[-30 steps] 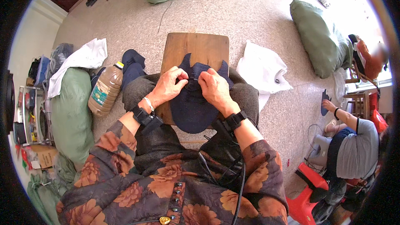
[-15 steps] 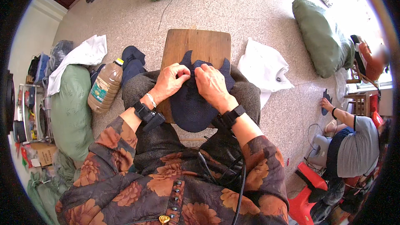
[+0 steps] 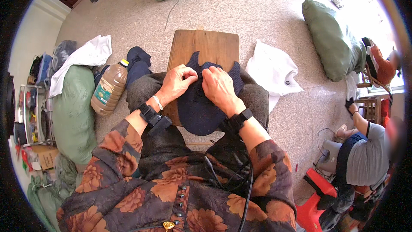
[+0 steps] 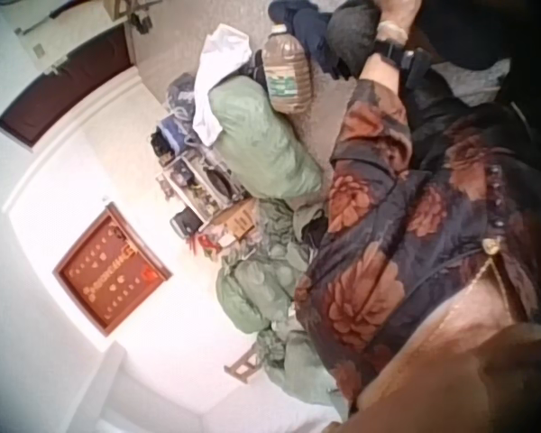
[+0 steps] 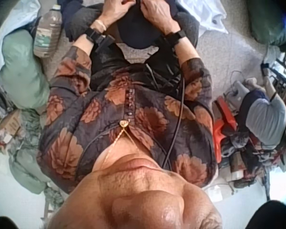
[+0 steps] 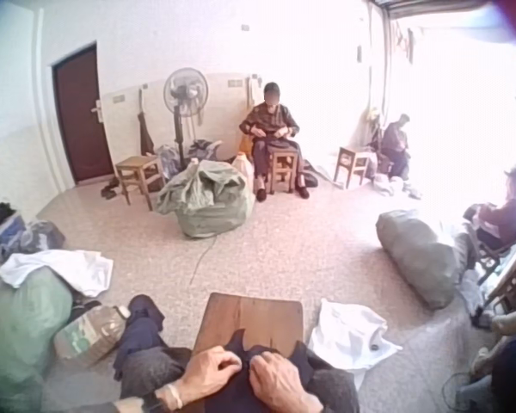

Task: The recorder is hand-stitching decorative or structural patterns onto a dark blue shoe upper component using a needle and thread.

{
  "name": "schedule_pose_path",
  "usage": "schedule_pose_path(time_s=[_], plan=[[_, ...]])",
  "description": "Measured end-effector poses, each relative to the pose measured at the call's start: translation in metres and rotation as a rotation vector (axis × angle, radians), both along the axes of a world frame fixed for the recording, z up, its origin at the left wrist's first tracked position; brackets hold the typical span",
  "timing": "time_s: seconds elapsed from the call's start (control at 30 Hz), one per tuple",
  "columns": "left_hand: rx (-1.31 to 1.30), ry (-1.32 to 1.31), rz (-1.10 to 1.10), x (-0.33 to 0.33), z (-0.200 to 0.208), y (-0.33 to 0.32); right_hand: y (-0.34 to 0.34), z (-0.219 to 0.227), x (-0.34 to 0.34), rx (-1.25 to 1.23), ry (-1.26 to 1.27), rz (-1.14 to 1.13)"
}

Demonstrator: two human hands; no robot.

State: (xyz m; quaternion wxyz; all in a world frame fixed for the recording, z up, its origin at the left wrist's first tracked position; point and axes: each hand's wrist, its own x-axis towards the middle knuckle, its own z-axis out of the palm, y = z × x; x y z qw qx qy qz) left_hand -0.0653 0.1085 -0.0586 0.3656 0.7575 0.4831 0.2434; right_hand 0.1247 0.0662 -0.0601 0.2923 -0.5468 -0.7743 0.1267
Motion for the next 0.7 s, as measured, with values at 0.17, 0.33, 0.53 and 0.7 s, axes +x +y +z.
schedule_pose_path(time_s=[0.17, 0.33, 0.53, 0.7], plan=[[0.065, -0.011, 0.043, -0.005, -0.008, 0.002, -0.001, 0.014, 0.016, -0.008, -0.093, 0.017], [0.012, 0.008, 0.023, -0.006, -0.004, 0.001, -0.019, 0.021, 0.036, -0.069, -0.115, -0.036], [-0.016, 0.069, 0.019, 0.002, 0.01, -0.004, -0.028, 0.017, 0.037, -0.149, 0.127, -0.064], [0.177, 0.006, -0.056, 0.013, 0.013, -0.007, -0.034, 0.017, 0.04, -0.173, 0.138, -0.087]])
